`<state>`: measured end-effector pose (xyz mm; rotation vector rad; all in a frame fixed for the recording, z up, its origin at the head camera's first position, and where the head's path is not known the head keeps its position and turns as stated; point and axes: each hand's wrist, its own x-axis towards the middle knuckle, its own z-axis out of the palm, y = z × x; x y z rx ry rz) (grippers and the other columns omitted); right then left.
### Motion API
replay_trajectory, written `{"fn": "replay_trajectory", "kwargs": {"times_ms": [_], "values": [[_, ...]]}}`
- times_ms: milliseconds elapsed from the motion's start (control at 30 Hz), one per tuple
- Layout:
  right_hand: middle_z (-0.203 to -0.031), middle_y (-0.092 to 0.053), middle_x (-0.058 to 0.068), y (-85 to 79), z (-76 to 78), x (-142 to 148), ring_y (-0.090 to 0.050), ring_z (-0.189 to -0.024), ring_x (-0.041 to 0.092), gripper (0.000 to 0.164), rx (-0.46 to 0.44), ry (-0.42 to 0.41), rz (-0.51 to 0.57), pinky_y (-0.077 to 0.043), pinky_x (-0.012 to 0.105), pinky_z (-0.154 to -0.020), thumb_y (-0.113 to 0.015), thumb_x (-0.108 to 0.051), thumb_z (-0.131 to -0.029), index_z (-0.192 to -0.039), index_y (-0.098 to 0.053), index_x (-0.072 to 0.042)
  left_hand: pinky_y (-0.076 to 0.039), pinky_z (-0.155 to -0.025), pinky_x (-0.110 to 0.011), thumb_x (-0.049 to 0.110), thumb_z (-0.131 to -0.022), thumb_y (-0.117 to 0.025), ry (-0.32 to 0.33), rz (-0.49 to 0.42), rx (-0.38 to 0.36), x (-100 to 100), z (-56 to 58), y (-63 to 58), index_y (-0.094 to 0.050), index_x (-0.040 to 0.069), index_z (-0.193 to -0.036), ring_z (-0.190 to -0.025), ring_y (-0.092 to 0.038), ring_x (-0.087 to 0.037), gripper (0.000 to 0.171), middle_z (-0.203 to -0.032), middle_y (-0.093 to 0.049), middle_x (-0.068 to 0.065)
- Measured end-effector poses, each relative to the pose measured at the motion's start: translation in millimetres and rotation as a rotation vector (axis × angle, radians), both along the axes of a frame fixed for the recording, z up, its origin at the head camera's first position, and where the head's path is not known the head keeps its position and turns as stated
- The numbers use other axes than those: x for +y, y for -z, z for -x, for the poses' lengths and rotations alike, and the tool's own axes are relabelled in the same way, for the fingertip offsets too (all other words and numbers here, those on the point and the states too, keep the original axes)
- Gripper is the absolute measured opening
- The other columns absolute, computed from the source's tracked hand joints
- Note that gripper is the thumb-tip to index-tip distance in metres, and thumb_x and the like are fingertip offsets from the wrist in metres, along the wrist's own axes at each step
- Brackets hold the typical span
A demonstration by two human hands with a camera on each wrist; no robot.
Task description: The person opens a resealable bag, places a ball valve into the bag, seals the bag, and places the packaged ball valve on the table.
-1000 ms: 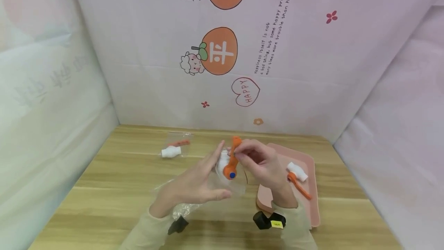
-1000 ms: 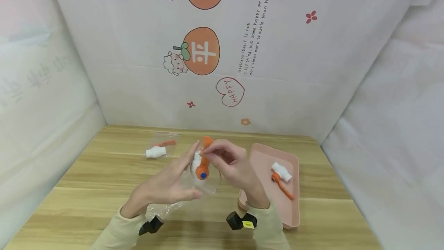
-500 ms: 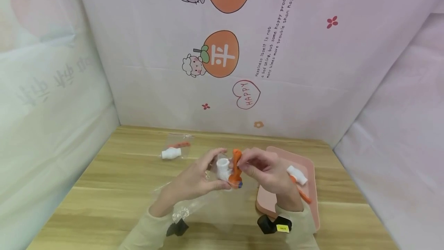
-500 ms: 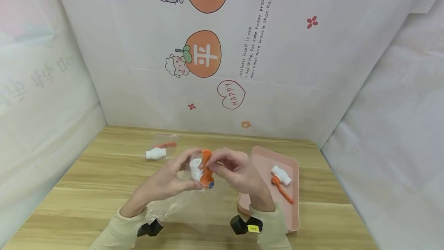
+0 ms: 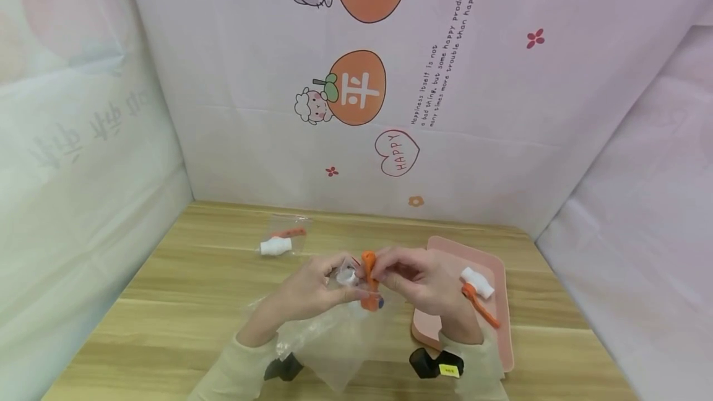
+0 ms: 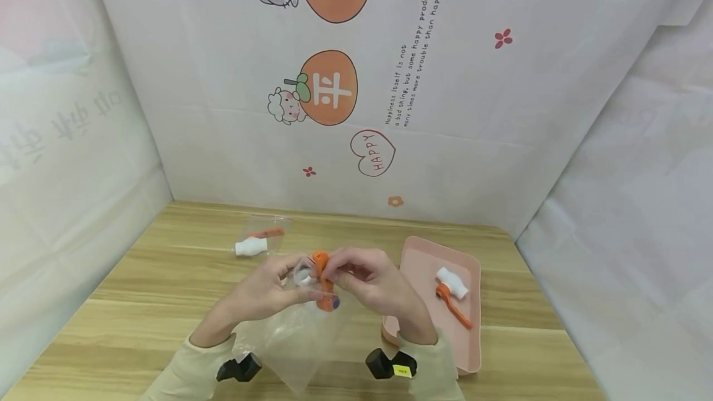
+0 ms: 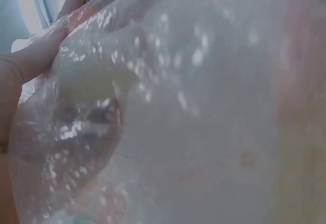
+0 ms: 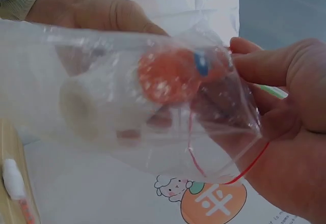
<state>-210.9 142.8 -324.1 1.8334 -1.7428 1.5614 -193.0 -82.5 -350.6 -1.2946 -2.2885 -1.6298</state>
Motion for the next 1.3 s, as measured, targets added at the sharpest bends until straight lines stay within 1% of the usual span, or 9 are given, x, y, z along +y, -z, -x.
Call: {"fn": "replay_trajectory", "kwargs": {"times_ms": [233, 367, 467, 600, 633, 700, 867, 1133, 1300], "values": [[-0.094, -0.065, 0.019, -2.1, -3.6, -4, -0.063, -0.093, 0.022, 0.02, 0.014, 0.063, -0.007, -0.056, 0.028, -0.08, -0.056, 0.02, -0.087, -0.1, -0.06, 0.005, -0.054, -0.073, -0.025, 0.013, -0.093, -0.067, -0.024, -0.067, 0.08, 2, -0.1, -0.1, -0.065, 0.013, -0.1, -0.081, -0.06, -0.006, 0.007, -0.093, -0.072, -0.001], [-0.095, -0.061, 0.018, -1.1, -4.4, -6, -0.058, -0.09, 0.022, 0.024, -0.009, 0.074, 0.0, -0.054, 0.028, -0.076, -0.054, 0.024, -0.086, -0.1, -0.059, 0.006, -0.053, -0.07, -0.024, 0.013, -0.094, -0.066, -0.078, -0.083, 0.073, 2, -1.9, -1.2, -0.066, 0.013, -0.099, -0.079, -0.061, -0.005, 0.005, -0.09, -0.073, 0.0], [-0.103, -0.06, 0.019, -1.6, -5.5, -5, -0.058, -0.097, 0.02, 0.026, -0.009, 0.139, -0.003, -0.054, 0.026, -0.077, -0.052, 0.024, -0.086, -0.101, -0.06, 0.004, -0.056, -0.071, -0.025, 0.01, -0.093, -0.066, -0.131, -0.123, 0.071, 1, -3.4, -3.7, -0.068, 0.01, -0.098, -0.08, -0.066, -0.007, 0.005, -0.09, -0.074, -0.003], [-0.106, -0.061, 0.019, -3.8, -6.5, 0, -0.061, -0.102, 0.019, 0.03, 0.017, 0.199, -0.025, -0.055, 0.024, -0.081, -0.051, 0.025, -0.084, -0.102, -0.061, 0.002, -0.053, -0.063, -0.022, 0.007, -0.091, -0.068, -0.234, -0.151, 0.085, -1, -5.5, -6.3, -0.068, 0.008, -0.093, -0.073, -0.067, -0.006, 0.002, -0.083, -0.074, -0.003], [-0.104, -0.063, 0.017, -4.1, -6.5, 1, -0.061, -0.1, 0.019, 0.031, 0.027, 0.203, -0.041, -0.056, 0.024, -0.081, -0.051, 0.025, -0.084, -0.102, -0.061, 0.002, -0.052, -0.061, -0.021, 0.007, -0.091, -0.068, -0.253, -0.157, 0.091, -2, -5.7, -6.5, -0.068, 0.008, -0.092, -0.07, -0.066, -0.005, 0.002, -0.08, -0.073, -0.004], [-0.1, -0.065, 0.014, -4.0, -6.4, 2, -0.061, -0.093, 0.017, 0.032, 0.052, 0.203, -0.092, -0.056, 0.024, -0.079, -0.053, 0.024, -0.084, -0.103, -0.062, 0.0, -0.045, -0.055, -0.019, 0.007, -0.089, -0.069, -0.291, -0.158, 0.118, -2, -5.4, -6.5, -0.068, 0.008, -0.091, -0.063, -0.057, -0.001, 0.003, -0.077, -0.072, -0.002], [-0.101, -0.068, 0.008, -2.9, -7.1, 2, -0.062, -0.088, 0.013, 0.029, 0.055, 0.255, -0.23, -0.056, 0.024, -0.077, -0.056, 0.015, -0.089, -0.107, -0.063, -0.007, -0.039, -0.054, -0.019, 0.001, -0.086, -0.071, -0.328, -0.208, 0.178, -3, -4.1, -7.8, -0.068, 0.009, -0.089, -0.062, -0.044, -0.001, 0.009, -0.078, -0.071, -0.003], [-0.11, -0.067, 0.006, -6.3, -14.7, 8, -0.064, -0.092, 0.011, 0.017, -0.003, 0.326, -0.335, -0.056, 0.027, -0.082, -0.06, -0.002, -0.094, -0.109, -0.065, -0.01, -0.047, -0.061, -0.02, 0.004, -0.086, -0.073, -0.404, -0.229, 0.123, -6, -6.1, -11.3, -0.069, 0.008, -0.09, -0.068, -0.055, -0.004, 0.007, -0.08, -0.072, -0.004], [-0.094, -0.065, -0.004, -8.6, -19.7, 7, -0.061, -0.081, 0.004, 0.012, 0.061, 0.416, -0.381, -0.054, 0.021, -0.074, -0.068, -0.011, -0.092, -0.103, -0.066, -0.014, -0.05, -0.061, -0.019, 0.002, -0.085, -0.073, -0.383, -0.279, 0.131, -8, -4.6, -12.7, -0.069, 0.006, -0.09, -0.068, -0.064, -0.01, 0.007, -0.078, -0.072, -0.007]]}}
